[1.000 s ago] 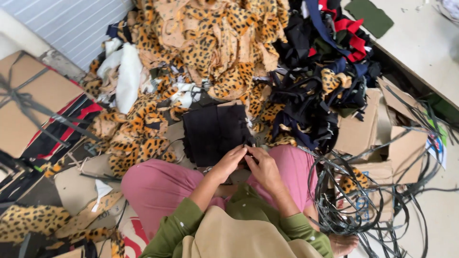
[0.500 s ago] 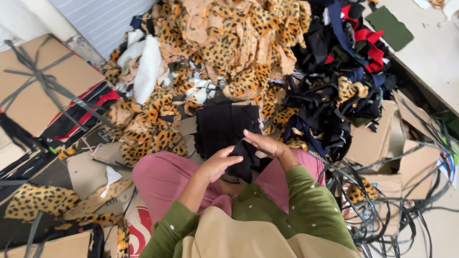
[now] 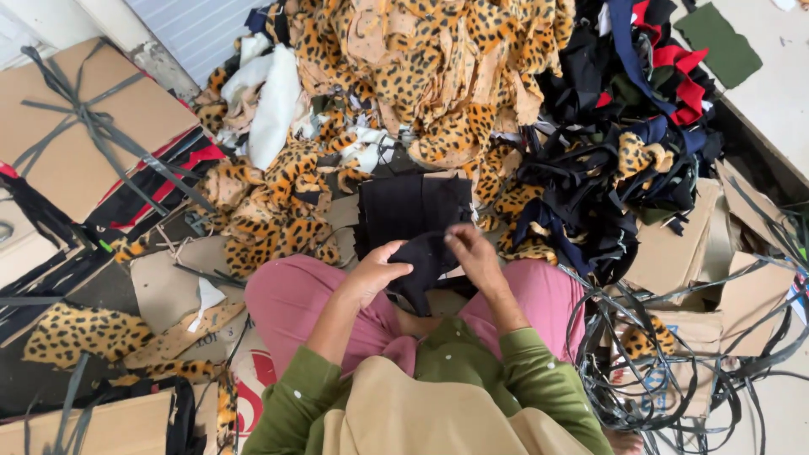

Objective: Folding and stacking black fabric pieces on a cardboard base

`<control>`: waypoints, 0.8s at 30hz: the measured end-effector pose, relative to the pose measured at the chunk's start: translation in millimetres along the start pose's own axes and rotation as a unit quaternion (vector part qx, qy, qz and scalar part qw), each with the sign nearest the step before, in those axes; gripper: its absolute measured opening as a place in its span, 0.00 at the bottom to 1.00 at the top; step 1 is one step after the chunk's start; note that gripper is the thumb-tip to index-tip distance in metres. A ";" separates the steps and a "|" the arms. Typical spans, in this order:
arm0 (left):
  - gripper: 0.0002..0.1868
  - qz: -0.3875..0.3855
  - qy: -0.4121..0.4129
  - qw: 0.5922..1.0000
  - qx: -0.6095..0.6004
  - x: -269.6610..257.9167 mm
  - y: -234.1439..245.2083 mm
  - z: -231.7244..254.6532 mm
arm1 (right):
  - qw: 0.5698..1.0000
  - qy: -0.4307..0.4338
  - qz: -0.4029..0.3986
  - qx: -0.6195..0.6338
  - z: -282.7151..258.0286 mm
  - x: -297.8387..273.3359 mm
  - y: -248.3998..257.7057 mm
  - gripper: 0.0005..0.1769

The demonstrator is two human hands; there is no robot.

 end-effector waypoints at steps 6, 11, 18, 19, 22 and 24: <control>0.33 0.016 -0.018 0.997 -0.071 5.9 5.5 -8.4 | 0.986 -0.018 -0.096 -0.137 -42.3 -39.6 17.2 0.47; 0.33 0.014 -0.009 0.989 -0.146 -35.7 -39.4 34.1 | 0.889 -0.148 -0.306 0.307 -51.2 -94.1 -69.3 0.57; 0.33 -0.007 -0.066 0.977 -0.203 -26.3 -29.7 48.6 | 0.856 -0.075 -0.083 0.504 -43.9 -28.7 -36.2 0.17; 0.33 -0.008 -0.064 0.977 -0.203 -30.1 -34.6 54.7 | 0.856 -0.076 -0.082 0.504 -51.6 -23.4 -32.8 0.17; 0.33 -0.012 -0.107 0.969 -0.222 -36.8 -41.3 73.5 | 0.859 -0.041 -0.066 0.507 -74.3 -7.9 -18.9 0.21; 0.42 0.051 -0.064 0.973 -0.215 -33.8 -28.3 58.9 | 0.932 -0.082 -0.079 0.343 -70.4 -4.1 -21.2 0.31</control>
Point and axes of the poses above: each hand's wrist, its own x-axis towards the middle knuckle, its own y-axis out of the back of the hand, z = x × y, the point moved 9 cm from there along x, towards the middle knuckle, and after that the axes turned 11 degrees about -x, right-handed, at the moved point
